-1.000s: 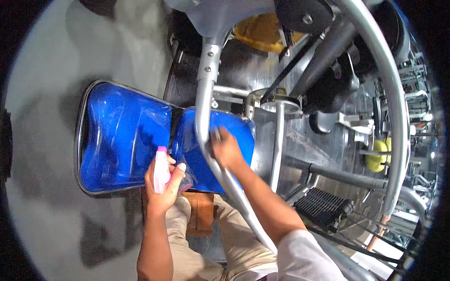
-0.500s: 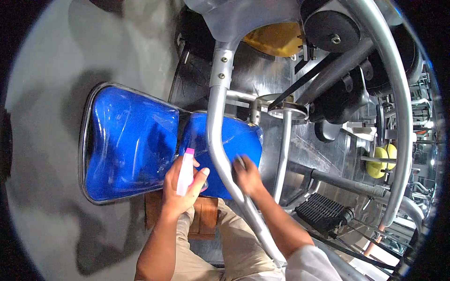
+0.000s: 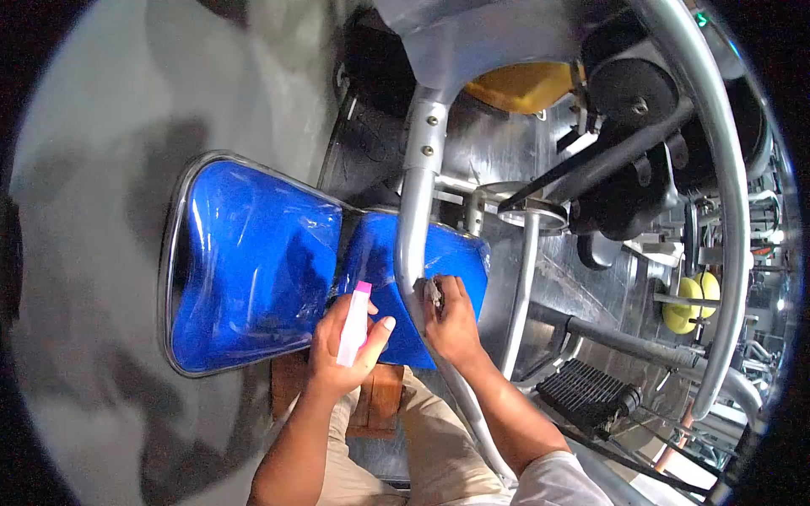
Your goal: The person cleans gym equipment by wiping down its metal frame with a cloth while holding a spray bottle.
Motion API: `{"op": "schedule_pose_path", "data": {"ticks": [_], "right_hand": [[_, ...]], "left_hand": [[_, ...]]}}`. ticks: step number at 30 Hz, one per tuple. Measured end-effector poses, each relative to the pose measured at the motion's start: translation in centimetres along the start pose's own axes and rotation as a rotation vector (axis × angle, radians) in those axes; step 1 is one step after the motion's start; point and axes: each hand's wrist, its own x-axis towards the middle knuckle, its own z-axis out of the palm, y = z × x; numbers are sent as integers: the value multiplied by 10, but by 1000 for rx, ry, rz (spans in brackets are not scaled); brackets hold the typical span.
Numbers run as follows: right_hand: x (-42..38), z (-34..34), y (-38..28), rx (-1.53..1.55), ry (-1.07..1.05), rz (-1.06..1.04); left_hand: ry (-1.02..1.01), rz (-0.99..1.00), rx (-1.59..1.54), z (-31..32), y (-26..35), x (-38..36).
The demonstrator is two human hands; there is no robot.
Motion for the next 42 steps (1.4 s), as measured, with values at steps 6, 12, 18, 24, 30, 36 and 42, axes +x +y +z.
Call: {"op": "schedule_pose_path", "data": {"ticks": [6,12,18,24,30,36,42], "right_hand": [[133,39,18,241,374,180],[53,31,41,291,109,260],[138,30,11,713,301,384],[92,29,18,624,248,365],[150,29,10,646,323,353],[92,32,29,520,243,245],[111,31,17,410,370,137]], "left_hand": [[-12,-116,-211,7,7,1],[-62,-40,-142,3,24,7],[-33,-63,-61,0,13,17],[-41,-53,-120,1,6,17],[-48,-147,-150,4,17,17],[-111,-138,-118,9,23,22],[-150,-149,-73,14,23,17]]}}
